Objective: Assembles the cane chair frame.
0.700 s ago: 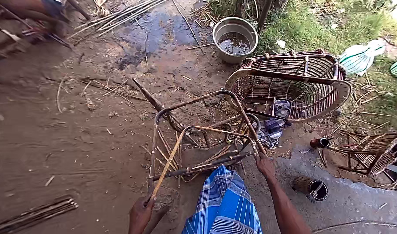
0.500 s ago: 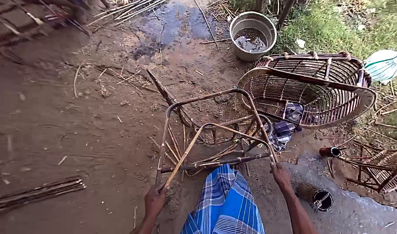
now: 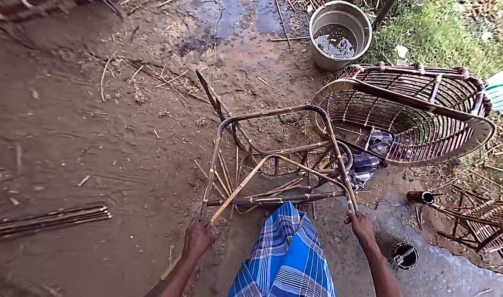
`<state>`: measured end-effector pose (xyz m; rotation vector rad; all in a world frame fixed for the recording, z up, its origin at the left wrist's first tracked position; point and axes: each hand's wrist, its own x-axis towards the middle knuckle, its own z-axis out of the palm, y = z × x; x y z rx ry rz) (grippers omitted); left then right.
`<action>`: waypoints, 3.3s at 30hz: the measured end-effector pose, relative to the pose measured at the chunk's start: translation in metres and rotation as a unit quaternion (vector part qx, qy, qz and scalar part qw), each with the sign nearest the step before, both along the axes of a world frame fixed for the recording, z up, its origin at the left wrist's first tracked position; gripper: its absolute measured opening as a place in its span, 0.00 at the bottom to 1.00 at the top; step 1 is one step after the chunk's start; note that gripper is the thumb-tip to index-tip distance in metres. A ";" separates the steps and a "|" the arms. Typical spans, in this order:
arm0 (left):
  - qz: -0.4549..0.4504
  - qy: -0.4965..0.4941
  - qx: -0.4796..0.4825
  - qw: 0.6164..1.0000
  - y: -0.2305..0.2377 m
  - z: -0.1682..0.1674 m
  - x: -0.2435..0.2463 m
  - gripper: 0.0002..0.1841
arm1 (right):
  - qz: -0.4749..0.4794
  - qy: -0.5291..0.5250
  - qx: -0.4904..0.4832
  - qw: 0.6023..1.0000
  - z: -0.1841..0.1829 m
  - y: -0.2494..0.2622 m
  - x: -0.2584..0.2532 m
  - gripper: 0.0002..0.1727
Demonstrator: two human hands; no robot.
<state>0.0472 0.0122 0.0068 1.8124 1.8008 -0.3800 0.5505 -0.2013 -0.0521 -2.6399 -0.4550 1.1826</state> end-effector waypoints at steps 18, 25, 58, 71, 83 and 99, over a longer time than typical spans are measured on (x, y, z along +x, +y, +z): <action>-0.060 -0.068 0.007 0.996 0.014 -0.004 -0.007 0.14 | -0.015 0.007 -0.003 1.000 -0.007 -0.007 0.004 0.22; -0.033 -0.055 0.061 0.996 0.006 -0.004 -0.007 0.11 | -0.009 0.012 0.055 0.998 -0.004 -0.014 -0.002 0.20; 0.010 0.060 0.059 0.996 0.000 -0.003 0.003 0.13 | -0.107 0.040 -0.001 0.993 -0.004 -0.008 -0.006 0.21; -0.027 -0.025 0.054 0.998 0.004 -0.004 -0.011 0.10 | -0.118 0.048 0.001 0.992 0.001 -0.005 -0.003 0.21; -0.067 -0.063 0.067 0.994 0.006 -0.009 -0.006 0.11 | -0.147 0.046 0.019 0.988 0.002 -0.008 -0.007 0.20; -0.141 -0.140 0.010 0.980 0.021 -0.020 -0.001 0.24 | -0.070 0.058 0.044 0.995 -0.001 -0.025 0.004 0.25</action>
